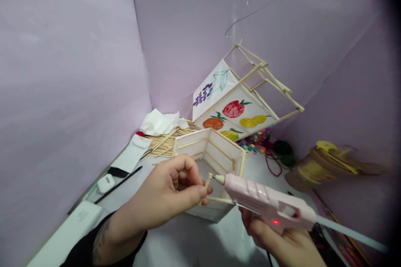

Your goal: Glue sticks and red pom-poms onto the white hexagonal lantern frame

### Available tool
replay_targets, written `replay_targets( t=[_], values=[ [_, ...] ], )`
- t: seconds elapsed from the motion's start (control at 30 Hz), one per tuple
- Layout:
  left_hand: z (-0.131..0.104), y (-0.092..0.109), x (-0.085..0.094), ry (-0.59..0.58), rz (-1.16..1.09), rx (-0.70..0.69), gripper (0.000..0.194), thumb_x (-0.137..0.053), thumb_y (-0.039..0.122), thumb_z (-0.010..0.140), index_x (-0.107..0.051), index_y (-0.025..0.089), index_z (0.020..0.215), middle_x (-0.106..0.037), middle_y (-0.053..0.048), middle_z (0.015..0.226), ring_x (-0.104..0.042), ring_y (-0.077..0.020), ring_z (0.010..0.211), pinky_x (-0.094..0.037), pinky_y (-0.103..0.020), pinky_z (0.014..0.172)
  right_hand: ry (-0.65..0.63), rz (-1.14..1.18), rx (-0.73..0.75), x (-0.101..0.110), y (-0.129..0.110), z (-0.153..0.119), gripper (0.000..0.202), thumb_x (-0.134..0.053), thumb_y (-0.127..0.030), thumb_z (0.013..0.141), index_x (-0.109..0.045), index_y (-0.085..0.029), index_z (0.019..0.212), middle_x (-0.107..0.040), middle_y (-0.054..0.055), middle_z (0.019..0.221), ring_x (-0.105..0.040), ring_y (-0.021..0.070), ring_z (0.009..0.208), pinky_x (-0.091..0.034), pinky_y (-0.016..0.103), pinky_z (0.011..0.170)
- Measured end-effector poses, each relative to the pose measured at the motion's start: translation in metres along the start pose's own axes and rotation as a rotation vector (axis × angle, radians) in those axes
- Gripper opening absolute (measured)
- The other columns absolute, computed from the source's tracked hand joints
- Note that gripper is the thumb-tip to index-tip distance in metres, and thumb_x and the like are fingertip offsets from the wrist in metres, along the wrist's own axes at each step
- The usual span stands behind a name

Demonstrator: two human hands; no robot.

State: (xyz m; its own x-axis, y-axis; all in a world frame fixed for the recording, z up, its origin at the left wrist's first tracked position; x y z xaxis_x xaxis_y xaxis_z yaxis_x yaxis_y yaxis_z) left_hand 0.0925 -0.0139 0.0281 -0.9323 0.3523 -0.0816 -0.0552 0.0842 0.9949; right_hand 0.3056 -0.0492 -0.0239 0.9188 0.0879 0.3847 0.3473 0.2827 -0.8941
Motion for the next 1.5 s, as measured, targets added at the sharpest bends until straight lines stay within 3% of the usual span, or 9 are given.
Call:
replay_targets(
  t=[0.2, 0.33, 0.43, 0.6, 0.77, 1.03, 1.5],
  values=[
    [0.001, -0.001, 0.002, -0.024, -0.03, 0.003, 0.027, -0.079, 0.023, 0.082, -0.053, 0.017, 0.076, -0.072, 0.0, 0.071, -0.073, -0.0115, 0.07, -0.054, -0.017, 0.064, 0.007, 0.031, -0.022, -0.001, -0.003, 0.005, 0.032, -0.065, -0.058, 0.086, -0.072, -0.027, 0.08, -0.059, 0.003, 0.062, -0.059, 0.0221, 0.06, -0.059, 0.033, 0.059],
    [0.006, 0.006, 0.009, 0.01, -0.178, -0.071, 0.035, -0.084, 0.021, 0.076, -0.049, 0.018, 0.077, -0.07, 0.003, 0.067, -0.074, -0.0131, 0.066, -0.054, -0.016, 0.059, 0.039, 0.036, -0.047, 0.005, 0.0, 0.002, 0.028, -0.066, -0.052, 0.088, -0.075, -0.027, 0.097, -0.067, 0.006, 0.075, -0.063, 0.0249, 0.069, -0.058, 0.035, 0.064],
    [0.01, 0.006, 0.012, 0.056, -0.266, -0.087, 0.04, -0.085, 0.022, 0.075, -0.045, 0.019, 0.078, -0.072, 0.003, 0.072, -0.075, -0.0153, 0.065, -0.049, -0.015, 0.05, -0.014, 0.064, -0.034, 0.003, -0.009, 0.001, 0.026, -0.068, -0.044, 0.087, -0.072, -0.028, 0.106, -0.07, 0.006, 0.083, -0.065, 0.0248, 0.074, -0.057, 0.033, 0.065],
    [0.01, 0.007, 0.012, 0.116, -0.267, -0.163, 0.044, -0.085, 0.019, 0.074, -0.042, 0.02, 0.077, -0.069, 0.004, 0.065, -0.075, -0.0157, 0.073, -0.052, -0.016, 0.057, -0.137, 0.123, -0.02, -0.009, -0.025, 0.004, 0.02, -0.069, -0.042, 0.084, -0.067, -0.026, 0.096, -0.063, 0.002, 0.079, -0.059, 0.0182, 0.065, -0.05, 0.027, 0.058],
    [0.009, 0.004, 0.015, 0.182, -0.221, -0.158, 0.046, -0.087, 0.022, 0.071, -0.041, 0.021, 0.077, -0.063, 0.008, 0.057, -0.072, -0.0142, 0.066, -0.055, -0.023, 0.066, -0.102, 0.076, -0.034, -0.012, -0.014, 0.001, 0.027, -0.066, -0.049, 0.084, -0.064, -0.025, 0.097, -0.054, -0.001, 0.072, -0.049, 0.0146, 0.057, -0.04, 0.027, 0.053],
    [0.009, 0.007, 0.011, 0.165, -0.246, -0.16, 0.047, -0.086, 0.02, 0.07, -0.039, 0.021, 0.073, -0.063, 0.008, 0.056, -0.069, -0.0115, 0.06, -0.052, -0.022, 0.064, -0.121, 0.01, 0.007, -0.012, -0.028, 0.007, 0.012, -0.061, -0.022, 0.079, -0.063, -0.025, 0.091, -0.063, 0.001, 0.08, -0.059, 0.0182, 0.069, -0.051, 0.025, 0.062],
    [0.011, 0.008, 0.009, 0.131, -0.295, -0.164, 0.047, -0.085, 0.018, 0.073, -0.038, 0.021, 0.073, -0.067, 0.007, 0.057, -0.069, -0.0102, 0.061, -0.052, -0.021, 0.068, -0.099, 0.001, 0.074, -0.011, -0.037, 0.009, 0.013, -0.059, -0.017, 0.079, -0.061, -0.027, 0.088, -0.06, -0.003, 0.074, -0.057, 0.0146, 0.062, -0.049, 0.021, 0.057]
  ],
)
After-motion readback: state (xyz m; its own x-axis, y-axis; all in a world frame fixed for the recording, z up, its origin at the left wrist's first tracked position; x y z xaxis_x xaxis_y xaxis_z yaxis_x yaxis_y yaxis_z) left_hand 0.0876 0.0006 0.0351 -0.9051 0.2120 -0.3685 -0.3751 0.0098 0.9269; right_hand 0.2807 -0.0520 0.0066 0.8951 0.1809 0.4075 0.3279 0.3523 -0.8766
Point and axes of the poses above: each hand's wrist, its own z-axis towards the middle knuckle, its own x-axis out of the back of the hand, y = z × x, the point moved 7 cm from there along z, towards the middle knuckle
